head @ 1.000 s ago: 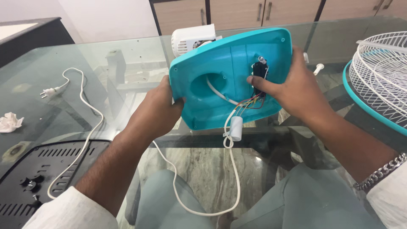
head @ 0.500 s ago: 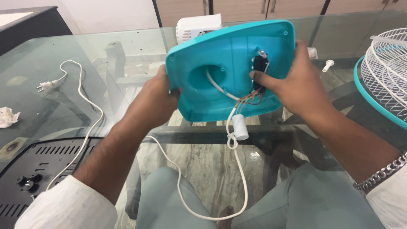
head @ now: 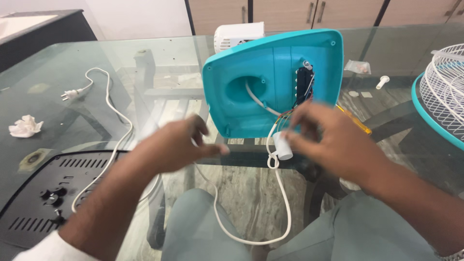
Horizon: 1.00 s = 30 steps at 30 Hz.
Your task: The person assembles a small electronic device by connecting wires to a white cylindrical component inside a teal plastic housing. They use a screwdriver to tighten screws on the component and then attach a black back cover, securing it with screws.
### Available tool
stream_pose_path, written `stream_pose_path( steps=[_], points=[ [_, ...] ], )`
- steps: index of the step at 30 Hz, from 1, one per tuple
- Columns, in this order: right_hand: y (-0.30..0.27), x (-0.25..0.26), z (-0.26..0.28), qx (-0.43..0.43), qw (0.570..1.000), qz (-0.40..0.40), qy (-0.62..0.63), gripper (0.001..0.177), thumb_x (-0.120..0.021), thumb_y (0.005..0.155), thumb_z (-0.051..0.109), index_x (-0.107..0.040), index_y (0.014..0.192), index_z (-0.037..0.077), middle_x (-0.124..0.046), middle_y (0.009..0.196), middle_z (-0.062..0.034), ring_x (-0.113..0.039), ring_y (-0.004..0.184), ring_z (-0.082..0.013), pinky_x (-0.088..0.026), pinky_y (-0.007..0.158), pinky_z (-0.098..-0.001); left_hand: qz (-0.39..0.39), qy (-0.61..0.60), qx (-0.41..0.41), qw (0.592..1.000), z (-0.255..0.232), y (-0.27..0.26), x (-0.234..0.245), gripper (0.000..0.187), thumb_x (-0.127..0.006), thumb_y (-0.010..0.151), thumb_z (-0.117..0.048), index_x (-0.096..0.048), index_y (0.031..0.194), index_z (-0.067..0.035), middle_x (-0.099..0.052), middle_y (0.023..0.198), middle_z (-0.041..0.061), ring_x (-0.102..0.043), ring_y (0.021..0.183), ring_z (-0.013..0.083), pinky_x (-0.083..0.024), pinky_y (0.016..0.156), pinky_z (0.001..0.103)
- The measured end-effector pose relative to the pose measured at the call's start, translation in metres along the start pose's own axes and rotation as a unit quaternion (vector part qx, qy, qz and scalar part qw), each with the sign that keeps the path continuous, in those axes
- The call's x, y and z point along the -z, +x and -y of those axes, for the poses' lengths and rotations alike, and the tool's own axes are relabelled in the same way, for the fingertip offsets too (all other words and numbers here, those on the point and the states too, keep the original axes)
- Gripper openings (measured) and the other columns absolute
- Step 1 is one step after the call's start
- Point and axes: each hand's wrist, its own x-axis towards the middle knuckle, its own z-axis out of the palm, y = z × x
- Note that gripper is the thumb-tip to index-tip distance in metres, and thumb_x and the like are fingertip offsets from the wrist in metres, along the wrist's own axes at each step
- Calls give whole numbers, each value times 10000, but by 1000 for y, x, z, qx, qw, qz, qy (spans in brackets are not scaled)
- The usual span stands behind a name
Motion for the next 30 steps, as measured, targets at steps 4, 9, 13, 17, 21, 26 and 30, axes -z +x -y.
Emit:
stream_pose_path(
  steps=[4, 9, 13, 17, 21, 26, 30],
  points=[
    [-3, -16, 0, 8, 992, 67, -108, 577, -686, 875, 535, -576, 1350, 226, -628, 1223, -68, -669, 1034, -276, -534, 855, -438, -23, -88, -110, 990, -16, -21, -40, 750, -806, 722, -519, -619, 1284, -58, -717, 1143, 152, -732, 1036, 284, -575, 887, 404],
    [-3, -26, -15, 171, 983, 29, -55, 491, -617, 960, 431, -607, 1380, 177, -610, 1355, -141, -616, 1188, -365, -496, 945, -457, -82, -87, -215, 969, -49, -38, -75, 732, -826, 759, -539, -651, 1329, -115, -607, 1303, 186, -580, 1205, 391, -474, 996, 481],
    [-7, -32, -21, 48, 996, 64, 48, 515, -711, 854, 348, -623, 1340, 203, -681, 1227, -65, -715, 1056, -225, -575, 881, -367, -80, -77, -153, 982, -73, -46, -85, 774, -809, 755, -504, -517, 1357, -114, -623, 1236, 168, -583, 1193, 373, -470, 984, 510],
    [0, -37, -18, 26, 947, 64, 313, 398, -701, 890, 182, -616, 1276, 128, -733, 1155, -71, -749, 1022, -175, -591, 865, -324, -91, -183, -178, 962, -80, -44, -85, 696, -690, 857, -212, -378, 1472, -115, -686, 1144, 208, -679, 1067, 388, -528, 884, 511],
    [4, -37, -6, -44, 876, 51, 477, 419, -675, 897, 139, -528, 1284, 205, -746, 1218, -33, -705, 1065, -164, -477, 741, -295, -78, -371, -150, 913, -79, -36, -76, 542, -517, 900, -78, -347, 1414, -98, -726, 1068, 135, -807, 848, 242, -632, 718, 394],
    [17, -38, 11, -140, 784, 66, 601, 407, -641, 930, 185, -564, 1319, 277, -695, 1146, 28, -648, 1096, -98, -474, 752, -306, 5, -486, -52, 873, -62, -22, -40, 651, -688, 892, -143, -341, 1439, -82, -650, 968, 79, -635, 733, 149, -522, 594, 311],
    [23, -40, 17, -114, 736, 39, 666, 399, -646, 957, 184, -565, 1341, 253, -672, 1190, 50, -651, 1117, -86, -455, 737, -298, 129, -485, -43, 864, -38, -28, -5, 587, -754, 887, -213, -539, 1379, 23, -701, 928, 47, -540, 696, 73, -438, 571, 230]
  ],
)
